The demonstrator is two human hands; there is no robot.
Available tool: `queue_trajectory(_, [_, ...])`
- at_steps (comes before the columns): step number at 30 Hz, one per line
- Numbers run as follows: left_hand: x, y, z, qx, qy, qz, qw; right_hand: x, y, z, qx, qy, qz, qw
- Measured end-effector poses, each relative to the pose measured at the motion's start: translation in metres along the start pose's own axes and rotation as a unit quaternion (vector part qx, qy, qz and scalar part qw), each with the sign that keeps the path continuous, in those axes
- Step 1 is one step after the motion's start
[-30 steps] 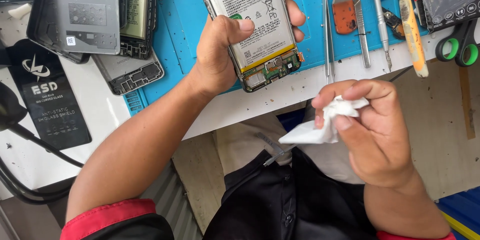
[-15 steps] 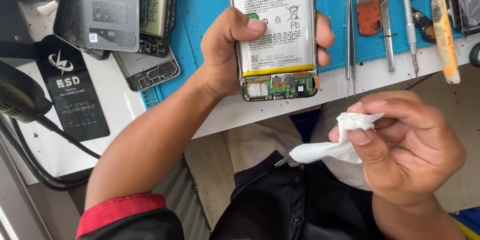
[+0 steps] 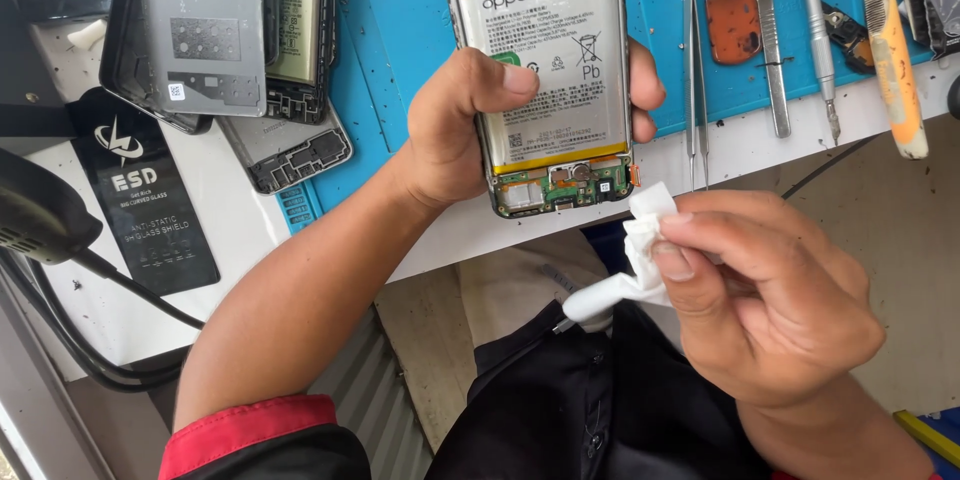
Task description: Cleaning the internal components of a disassembled mobile phone using a brush and a cloth at a repair station.
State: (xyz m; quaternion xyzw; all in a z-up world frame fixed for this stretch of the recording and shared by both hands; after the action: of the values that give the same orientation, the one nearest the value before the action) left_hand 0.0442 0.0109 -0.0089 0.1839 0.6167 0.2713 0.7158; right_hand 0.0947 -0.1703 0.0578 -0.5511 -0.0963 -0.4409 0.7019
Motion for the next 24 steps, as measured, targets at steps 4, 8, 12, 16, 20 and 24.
queue_trajectory(4, [-0.002,-0.003,0.0,-0.011,0.005,0.01,1.0,-0.007,-0.003,0.005,0.033,-0.016,-0.034,0.999])
queue_trajectory(8, [0.001,-0.005,0.001,-0.035,-0.014,0.035,0.999,-0.014,0.001,0.001,0.056,-0.037,-0.079,0.995])
queue_trajectory(12, [-0.002,-0.001,-0.001,-0.039,-0.01,0.071,0.997,-0.021,0.002,-0.001,0.055,-0.058,-0.113,0.99])
queue_trajectory(16, [0.0,-0.002,-0.001,-0.033,0.009,0.038,0.999,-0.021,-0.004,0.004,0.054,-0.072,-0.137,0.986])
queue_trajectory(20, [0.007,-0.004,-0.001,-0.046,0.004,0.039,0.998,-0.021,0.002,0.004,0.062,-0.103,-0.155,0.981])
queue_trajectory(24, [0.009,-0.005,0.0,-0.034,-0.009,-0.012,0.999,-0.016,-0.001,0.008,0.082,-0.099,-0.118,0.985])
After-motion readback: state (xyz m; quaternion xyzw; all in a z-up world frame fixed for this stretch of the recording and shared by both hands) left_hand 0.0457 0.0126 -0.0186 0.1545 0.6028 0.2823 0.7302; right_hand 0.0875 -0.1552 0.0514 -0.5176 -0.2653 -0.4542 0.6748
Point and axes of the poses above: each hand's wrist, its own z-axis towards the middle knuckle, its own x-axis out of the back of the hand, y = z × x, the point moved 6 cm from there along z, towards the middle knuckle, and after that the axes turned 8 degrees about -y, right-handed, at the moved point
